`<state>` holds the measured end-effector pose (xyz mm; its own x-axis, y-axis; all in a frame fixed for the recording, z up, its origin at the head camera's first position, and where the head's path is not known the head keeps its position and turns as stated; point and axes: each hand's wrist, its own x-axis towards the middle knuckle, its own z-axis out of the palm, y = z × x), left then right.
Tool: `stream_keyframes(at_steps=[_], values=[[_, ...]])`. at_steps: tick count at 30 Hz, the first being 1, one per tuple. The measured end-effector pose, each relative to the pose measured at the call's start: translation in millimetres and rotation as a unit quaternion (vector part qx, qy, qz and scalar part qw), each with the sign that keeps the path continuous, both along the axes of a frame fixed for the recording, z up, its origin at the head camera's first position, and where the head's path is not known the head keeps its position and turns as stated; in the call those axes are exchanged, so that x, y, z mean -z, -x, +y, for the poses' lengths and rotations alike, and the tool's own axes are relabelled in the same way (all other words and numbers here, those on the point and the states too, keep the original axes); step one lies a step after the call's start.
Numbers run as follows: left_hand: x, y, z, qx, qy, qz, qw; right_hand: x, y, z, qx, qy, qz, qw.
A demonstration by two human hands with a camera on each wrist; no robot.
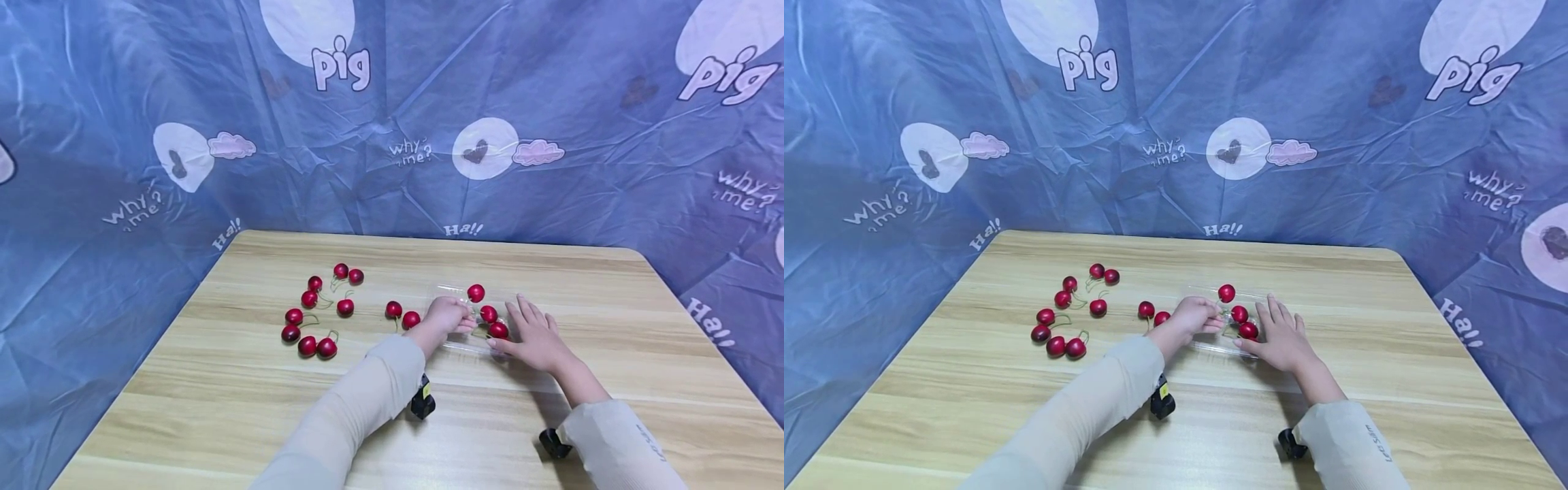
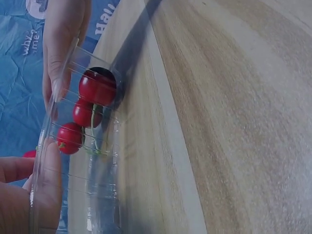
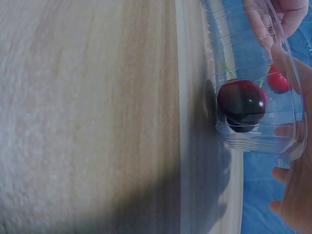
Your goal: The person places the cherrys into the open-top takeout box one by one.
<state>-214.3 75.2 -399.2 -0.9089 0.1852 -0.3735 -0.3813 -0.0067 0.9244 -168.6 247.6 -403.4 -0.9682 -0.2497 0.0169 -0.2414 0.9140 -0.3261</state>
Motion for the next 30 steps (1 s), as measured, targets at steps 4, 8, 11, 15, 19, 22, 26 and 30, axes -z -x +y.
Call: stream_keyframes(at_steps=[4, 8, 11, 15, 19, 22, 26, 30], values=[[2.1, 1.6, 1.5, 0.007, 0.013, -0.002, 0.9999, 0.8, 0.6, 0.6, 0.001, 0.001, 0.002, 1.000], [3.6, 1.9, 3.3, 0.014, 0.027, -0.002, 0.9995, 1.5, 0.9, 1.2, -0.001, -0.001, 0.002, 1.000], [3.5, 1.6, 4.8, 0.021, 0.041, -0.003, 0.9989, 1.9, 1.1, 1.4, -0.003, -0.002, 0.003, 1.000], [3.6, 2.1, 6.5, 0.029, 0.060, -0.007, 0.9977, 2.0, 1.1, 1.6, -0.004, 0.001, 0.003, 1.000], [5.9, 4.6, 8.7, 0.032, 0.086, -0.009, 0.9957, 2.0, 1.0, 1.5, -0.004, 0.004, 0.003, 1.000], [7.3, 6.8, 10.4, 0.023, 0.104, -0.014, 0.9942, 2.0, 1.0, 1.4, -0.004, 0.007, 0.004, 1.000], [7.2, 8.6, 12.0, 0.005, 0.120, -0.022, 0.9925, 2.6, 1.7, 1.5, -0.005, 0.009, 0.006, 1.000], [7.3, 9.9, 13.1, -0.004, 0.138, -0.030, 0.9900, 3.3, 2.3, 2.0, -0.005, 0.010, 0.005, 1.000]])
